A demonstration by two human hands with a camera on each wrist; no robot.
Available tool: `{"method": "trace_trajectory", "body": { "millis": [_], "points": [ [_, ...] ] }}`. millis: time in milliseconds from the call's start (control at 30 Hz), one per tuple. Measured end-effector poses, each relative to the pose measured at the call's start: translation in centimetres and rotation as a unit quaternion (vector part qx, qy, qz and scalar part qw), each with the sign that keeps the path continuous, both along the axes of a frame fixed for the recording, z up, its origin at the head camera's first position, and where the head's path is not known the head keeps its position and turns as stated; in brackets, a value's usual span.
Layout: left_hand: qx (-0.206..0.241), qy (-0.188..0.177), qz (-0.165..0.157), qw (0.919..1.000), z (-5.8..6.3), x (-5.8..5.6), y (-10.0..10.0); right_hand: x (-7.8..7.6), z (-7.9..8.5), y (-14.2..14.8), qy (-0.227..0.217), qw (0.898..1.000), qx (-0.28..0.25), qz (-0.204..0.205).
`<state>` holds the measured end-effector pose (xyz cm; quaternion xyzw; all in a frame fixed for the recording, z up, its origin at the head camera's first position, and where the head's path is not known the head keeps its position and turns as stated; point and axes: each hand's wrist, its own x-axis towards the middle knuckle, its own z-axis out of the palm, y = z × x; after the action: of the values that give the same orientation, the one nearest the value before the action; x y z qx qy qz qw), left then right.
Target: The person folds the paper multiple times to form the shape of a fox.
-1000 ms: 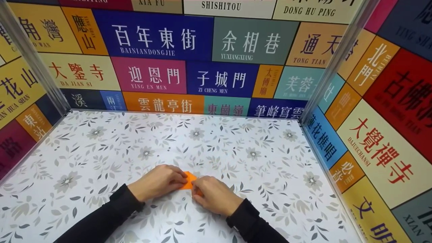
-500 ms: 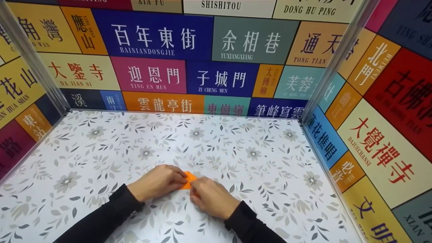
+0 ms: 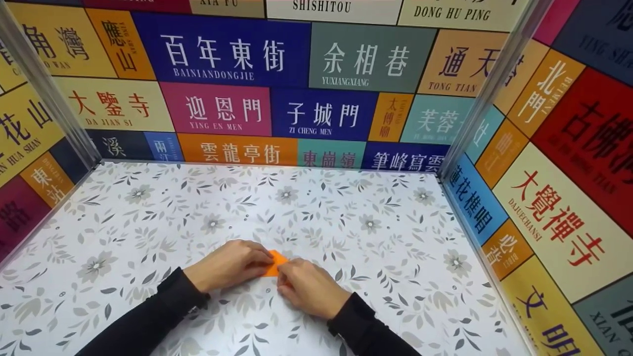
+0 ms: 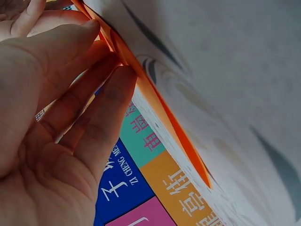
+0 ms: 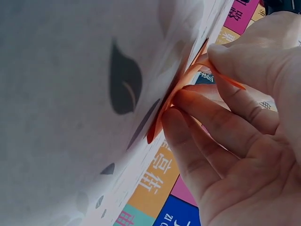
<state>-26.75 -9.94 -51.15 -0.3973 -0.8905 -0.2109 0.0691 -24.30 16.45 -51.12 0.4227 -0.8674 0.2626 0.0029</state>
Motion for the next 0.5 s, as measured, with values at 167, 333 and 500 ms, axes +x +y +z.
{"method": "trace_trajectory", "body": {
  "millis": [167, 333, 500],
  "points": [
    [-0.008, -0.015, 0.009, 0.9998, 0.11, 0.14, 0.05, -0.11, 0.0, 0.03, -0.006, 1.0, 0.003, 0.002],
    [-0.018, -0.006, 0.013, 0.9997, 0.09, 0.19, 0.24, -0.19, -0.11, 0.15, -0.005, 1.0, 0.006, 0.004],
    [-0.042, 0.021, 0.016, 0.9988, 0.03, 0.28, 0.41, -0.24, -0.13, 0.05, -0.014, 1.0, 0.006, 0.005]
  ]
}}
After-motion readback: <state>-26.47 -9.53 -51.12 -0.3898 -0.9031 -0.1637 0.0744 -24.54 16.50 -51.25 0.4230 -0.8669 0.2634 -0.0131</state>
